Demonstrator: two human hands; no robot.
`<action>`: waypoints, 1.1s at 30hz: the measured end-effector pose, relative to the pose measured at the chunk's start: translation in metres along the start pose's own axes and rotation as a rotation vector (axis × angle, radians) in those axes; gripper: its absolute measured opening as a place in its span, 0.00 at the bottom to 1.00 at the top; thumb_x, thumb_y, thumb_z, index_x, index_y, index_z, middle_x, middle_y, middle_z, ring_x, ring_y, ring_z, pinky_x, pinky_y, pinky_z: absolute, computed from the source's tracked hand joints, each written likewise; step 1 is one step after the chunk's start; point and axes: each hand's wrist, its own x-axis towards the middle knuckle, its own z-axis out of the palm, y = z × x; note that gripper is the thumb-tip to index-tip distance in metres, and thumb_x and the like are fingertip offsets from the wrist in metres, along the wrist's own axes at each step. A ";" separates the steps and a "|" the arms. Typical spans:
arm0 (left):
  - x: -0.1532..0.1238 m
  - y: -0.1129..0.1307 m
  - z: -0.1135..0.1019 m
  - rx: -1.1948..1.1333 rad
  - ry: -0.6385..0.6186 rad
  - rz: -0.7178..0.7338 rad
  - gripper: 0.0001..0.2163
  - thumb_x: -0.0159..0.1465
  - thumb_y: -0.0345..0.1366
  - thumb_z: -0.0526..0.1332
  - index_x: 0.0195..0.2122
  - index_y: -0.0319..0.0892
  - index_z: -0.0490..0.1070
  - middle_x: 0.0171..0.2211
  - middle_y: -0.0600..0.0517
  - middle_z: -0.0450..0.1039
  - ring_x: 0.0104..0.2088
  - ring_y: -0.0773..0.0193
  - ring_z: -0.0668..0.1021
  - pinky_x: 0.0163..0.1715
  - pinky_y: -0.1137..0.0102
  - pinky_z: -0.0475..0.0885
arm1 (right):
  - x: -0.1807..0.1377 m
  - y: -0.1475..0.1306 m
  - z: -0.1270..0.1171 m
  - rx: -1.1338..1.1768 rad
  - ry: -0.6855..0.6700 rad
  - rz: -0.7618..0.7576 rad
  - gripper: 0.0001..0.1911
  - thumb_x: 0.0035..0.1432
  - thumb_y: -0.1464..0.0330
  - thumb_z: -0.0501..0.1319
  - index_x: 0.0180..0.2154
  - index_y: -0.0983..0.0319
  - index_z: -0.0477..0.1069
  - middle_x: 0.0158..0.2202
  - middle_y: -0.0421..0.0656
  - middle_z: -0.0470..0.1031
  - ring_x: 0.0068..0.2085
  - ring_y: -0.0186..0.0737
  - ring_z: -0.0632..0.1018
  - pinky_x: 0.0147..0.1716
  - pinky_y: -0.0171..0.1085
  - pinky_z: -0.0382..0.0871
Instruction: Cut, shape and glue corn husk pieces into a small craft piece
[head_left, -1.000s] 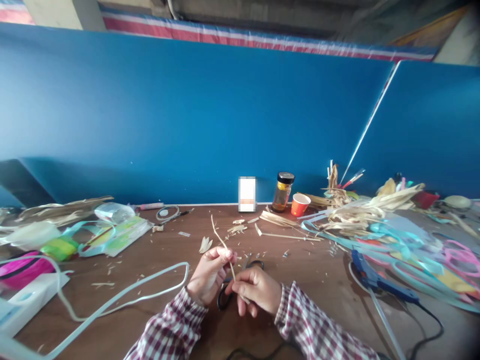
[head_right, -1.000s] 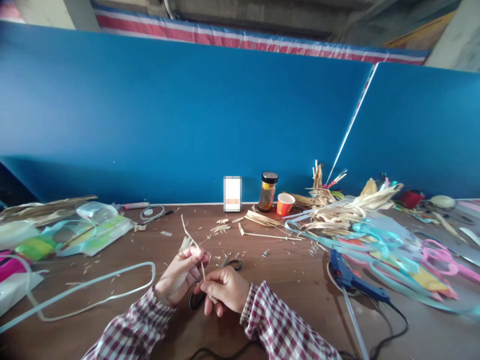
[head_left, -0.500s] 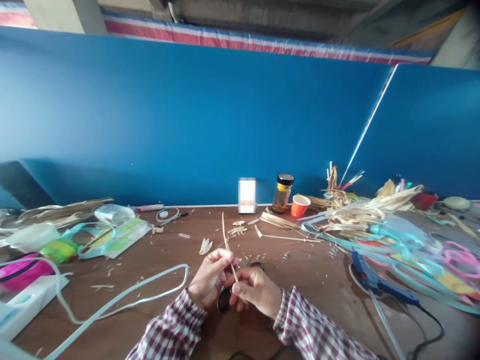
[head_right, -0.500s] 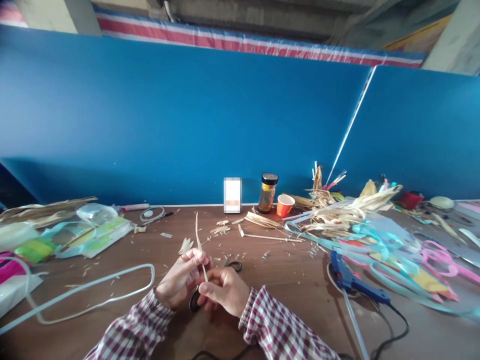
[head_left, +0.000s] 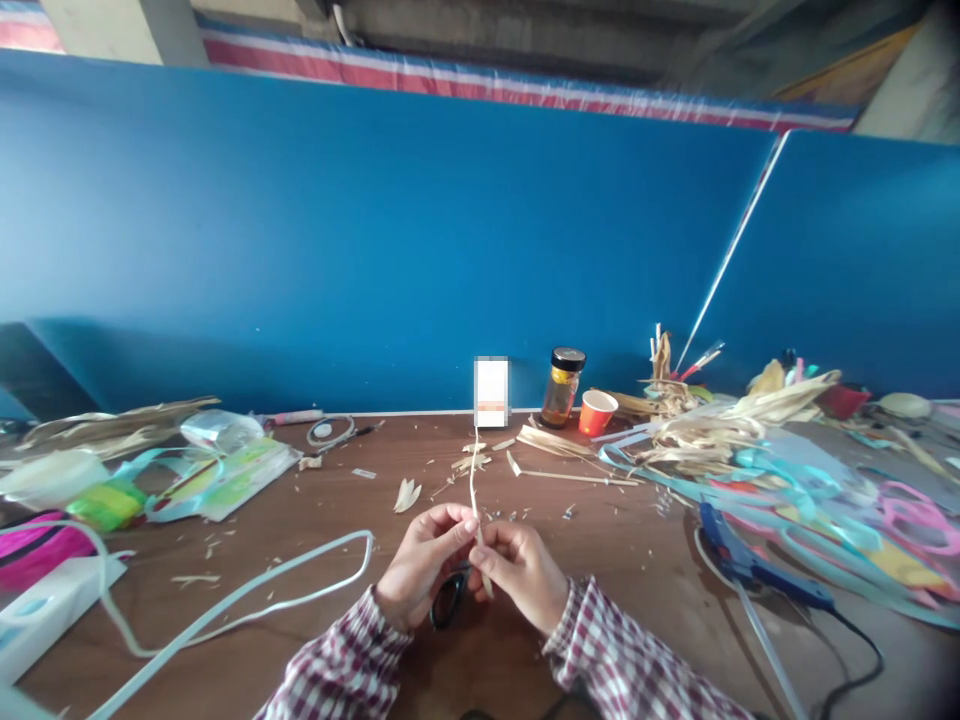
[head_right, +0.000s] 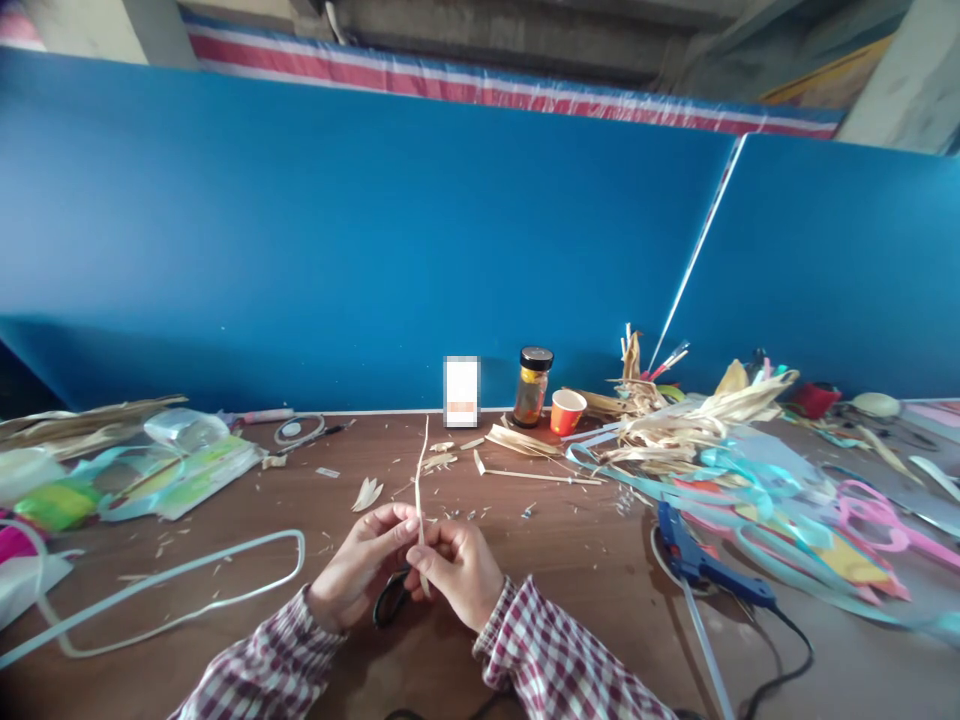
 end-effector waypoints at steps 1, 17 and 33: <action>0.000 0.000 0.000 0.004 0.009 -0.011 0.08 0.57 0.37 0.64 0.31 0.39 0.67 0.19 0.55 0.68 0.15 0.66 0.73 0.15 0.69 0.71 | 0.000 -0.001 0.001 -0.014 0.019 -0.004 0.20 0.47 0.54 0.66 0.26 0.64 0.64 0.18 0.38 0.72 0.18 0.30 0.71 0.20 0.32 0.66; 0.001 0.001 0.002 0.064 0.020 0.007 0.10 0.56 0.41 0.64 0.28 0.38 0.69 0.15 0.54 0.68 0.15 0.67 0.71 0.16 0.71 0.69 | -0.004 -0.004 0.001 -0.173 0.061 -0.075 0.18 0.60 0.53 0.53 0.29 0.61 0.62 0.21 0.40 0.71 0.21 0.35 0.73 0.21 0.34 0.67; 0.002 0.000 -0.003 0.137 0.131 0.007 0.10 0.50 0.37 0.69 0.28 0.37 0.71 0.22 0.52 0.73 0.21 0.68 0.74 0.22 0.75 0.67 | -0.002 -0.005 -0.002 -0.132 0.183 -0.071 0.15 0.51 0.57 0.64 0.30 0.61 0.64 0.21 0.35 0.65 0.20 0.31 0.68 0.18 0.31 0.65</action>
